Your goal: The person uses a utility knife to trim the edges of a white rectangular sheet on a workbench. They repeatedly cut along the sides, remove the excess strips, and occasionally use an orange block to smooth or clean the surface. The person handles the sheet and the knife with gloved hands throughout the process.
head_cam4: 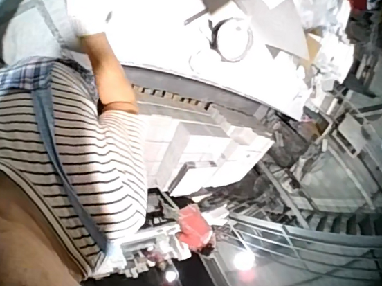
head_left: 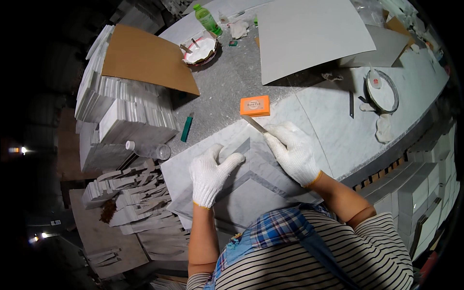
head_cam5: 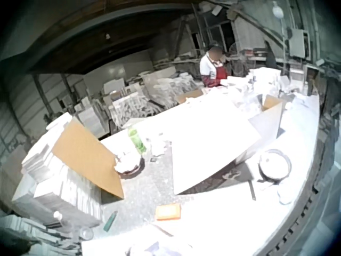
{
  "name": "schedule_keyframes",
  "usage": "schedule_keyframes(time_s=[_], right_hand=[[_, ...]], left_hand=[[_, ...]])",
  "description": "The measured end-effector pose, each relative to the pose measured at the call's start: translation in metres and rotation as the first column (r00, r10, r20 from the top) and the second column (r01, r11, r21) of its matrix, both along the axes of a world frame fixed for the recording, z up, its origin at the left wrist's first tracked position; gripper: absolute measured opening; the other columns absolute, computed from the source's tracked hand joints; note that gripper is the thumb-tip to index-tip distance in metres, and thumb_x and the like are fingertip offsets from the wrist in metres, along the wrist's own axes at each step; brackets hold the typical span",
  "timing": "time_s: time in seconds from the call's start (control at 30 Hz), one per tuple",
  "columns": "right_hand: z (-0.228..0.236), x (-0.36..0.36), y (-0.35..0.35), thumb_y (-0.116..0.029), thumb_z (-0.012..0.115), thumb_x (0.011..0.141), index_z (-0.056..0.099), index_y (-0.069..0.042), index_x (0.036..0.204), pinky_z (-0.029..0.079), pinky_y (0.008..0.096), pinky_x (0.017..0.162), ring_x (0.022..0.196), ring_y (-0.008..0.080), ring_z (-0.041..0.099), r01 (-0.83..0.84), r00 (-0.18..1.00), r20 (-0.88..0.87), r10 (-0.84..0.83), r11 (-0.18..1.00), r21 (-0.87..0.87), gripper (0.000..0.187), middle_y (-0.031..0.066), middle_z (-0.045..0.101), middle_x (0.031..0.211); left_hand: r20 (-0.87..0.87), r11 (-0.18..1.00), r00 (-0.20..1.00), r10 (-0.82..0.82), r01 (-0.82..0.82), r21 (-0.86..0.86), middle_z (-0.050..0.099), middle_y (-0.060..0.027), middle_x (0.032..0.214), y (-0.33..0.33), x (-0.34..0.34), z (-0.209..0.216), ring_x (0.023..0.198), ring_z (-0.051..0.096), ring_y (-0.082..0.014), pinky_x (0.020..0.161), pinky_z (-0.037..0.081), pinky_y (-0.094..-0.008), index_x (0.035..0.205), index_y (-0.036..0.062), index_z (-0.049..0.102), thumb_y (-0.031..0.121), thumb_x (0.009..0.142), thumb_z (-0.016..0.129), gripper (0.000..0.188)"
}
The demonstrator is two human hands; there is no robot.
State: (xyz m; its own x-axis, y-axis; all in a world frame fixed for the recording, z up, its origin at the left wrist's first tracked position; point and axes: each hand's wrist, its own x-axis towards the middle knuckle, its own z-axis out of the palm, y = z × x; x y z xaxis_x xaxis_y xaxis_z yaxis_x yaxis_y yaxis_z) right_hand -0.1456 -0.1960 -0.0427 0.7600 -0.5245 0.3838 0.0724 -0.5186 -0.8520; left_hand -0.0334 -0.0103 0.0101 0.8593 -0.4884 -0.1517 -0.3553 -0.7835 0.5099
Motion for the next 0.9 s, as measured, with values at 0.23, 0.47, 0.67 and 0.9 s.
schedule_keyframes(time_s=[0.23,0.47,0.67,0.9], right_hand=[[-0.004,-0.003,-0.005,-0.008,0.073,0.09,0.074,-0.001,0.105,0.053,0.0385,0.07,0.079,0.0316,0.066,-0.014,0.998,0.052,0.024,0.983,-0.181,0.016,0.0138,0.067,0.087],[0.003,0.0,-0.01,-0.008,0.072,0.089,0.073,-0.003,0.104,0.053,0.0398,0.069,0.078,0.0317,0.066,-0.045,0.996,0.059,0.063,0.961,-0.272,0.016,0.0134,0.067,0.085],[0.01,0.001,-0.009,-0.009,0.068,0.089,0.07,-0.005,0.1,0.054,0.0391,0.07,0.078,0.0314,0.067,-0.09,0.995,-0.062,0.072,0.914,-0.395,0.011,0.0123,0.067,0.085],[0.019,0.005,-0.007,-0.012,0.066,0.09,0.067,-0.007,0.104,0.054,0.0387,0.068,0.076,0.0293,0.067,-0.096,0.991,-0.131,0.041,0.89,-0.447,0.015,0.0113,0.065,0.084]], left_hand=[[-0.019,1.0,1.0,0.007,-0.007,0.005,0.07,-0.022,0.081,-0.001,-0.001,-0.001,0.075,0.069,-0.0363,0.069,0.052,-0.0412,0.103,0.005,0.075,0.054,0.077,0.078,0.056],[0.014,0.997,0.999,-0.043,0.042,0.062,0.069,-0.0226,0.079,-0.004,0.0,0.001,0.074,0.068,-0.039,0.068,0.051,-0.0436,0.096,0.004,0.073,0.057,0.079,0.076,0.056],[0.052,0.995,0.996,-0.075,0.071,0.072,0.065,-0.0221,0.072,-0.001,0.003,-0.006,0.068,0.066,-0.0393,0.064,0.05,-0.0449,0.089,0.0028,0.07,0.059,0.079,0.076,0.057],[0.089,0.994,0.992,-0.091,0.085,0.069,0.063,-0.0226,0.07,-0.002,0.003,-0.007,0.065,0.063,-0.0397,0.062,0.049,-0.045,0.087,0.002,0.068,0.058,0.079,0.076,0.057]])
